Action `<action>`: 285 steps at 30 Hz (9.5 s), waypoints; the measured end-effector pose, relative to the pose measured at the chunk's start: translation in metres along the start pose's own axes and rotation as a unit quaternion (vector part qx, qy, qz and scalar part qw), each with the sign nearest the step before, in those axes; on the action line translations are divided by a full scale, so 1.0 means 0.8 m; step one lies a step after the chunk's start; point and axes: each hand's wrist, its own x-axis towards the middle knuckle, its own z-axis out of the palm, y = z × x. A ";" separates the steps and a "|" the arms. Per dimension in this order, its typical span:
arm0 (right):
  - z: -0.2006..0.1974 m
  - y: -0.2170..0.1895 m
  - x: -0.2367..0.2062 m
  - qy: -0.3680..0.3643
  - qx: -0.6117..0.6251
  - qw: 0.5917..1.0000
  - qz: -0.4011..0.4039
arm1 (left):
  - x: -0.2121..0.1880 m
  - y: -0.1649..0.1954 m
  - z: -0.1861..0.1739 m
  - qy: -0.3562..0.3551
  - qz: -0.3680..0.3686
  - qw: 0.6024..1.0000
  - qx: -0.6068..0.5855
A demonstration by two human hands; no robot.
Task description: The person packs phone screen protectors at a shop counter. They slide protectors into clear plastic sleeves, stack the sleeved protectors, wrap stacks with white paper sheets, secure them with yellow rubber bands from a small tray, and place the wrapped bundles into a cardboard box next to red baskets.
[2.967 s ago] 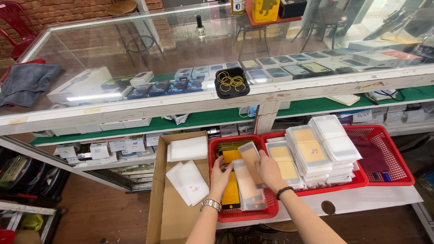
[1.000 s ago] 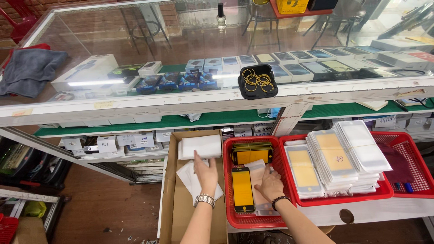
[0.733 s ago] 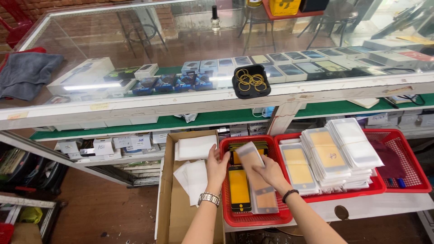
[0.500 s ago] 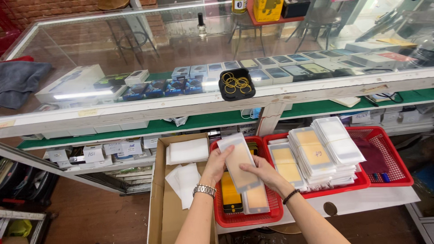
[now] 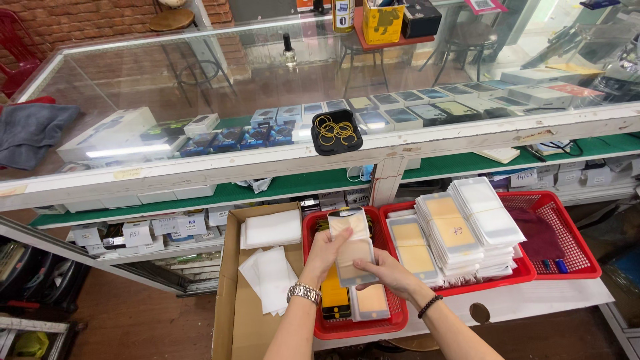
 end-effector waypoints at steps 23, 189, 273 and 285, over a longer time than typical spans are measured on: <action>-0.093 -0.047 0.098 0.101 0.014 0.994 -0.050 | -0.066 0.025 -0.011 0.027 0.032 0.961 0.274; 0.098 0.119 0.124 0.089 -0.577 0.804 0.116 | 0.002 -0.097 -0.054 0.183 0.040 0.946 0.263; 0.094 0.057 0.204 0.194 -0.329 0.922 -0.058 | -0.046 -0.103 -0.283 0.422 -0.136 0.879 0.174; 0.125 0.124 0.128 0.176 -0.595 0.783 0.043 | -0.013 -0.097 -0.166 0.387 0.038 0.841 0.377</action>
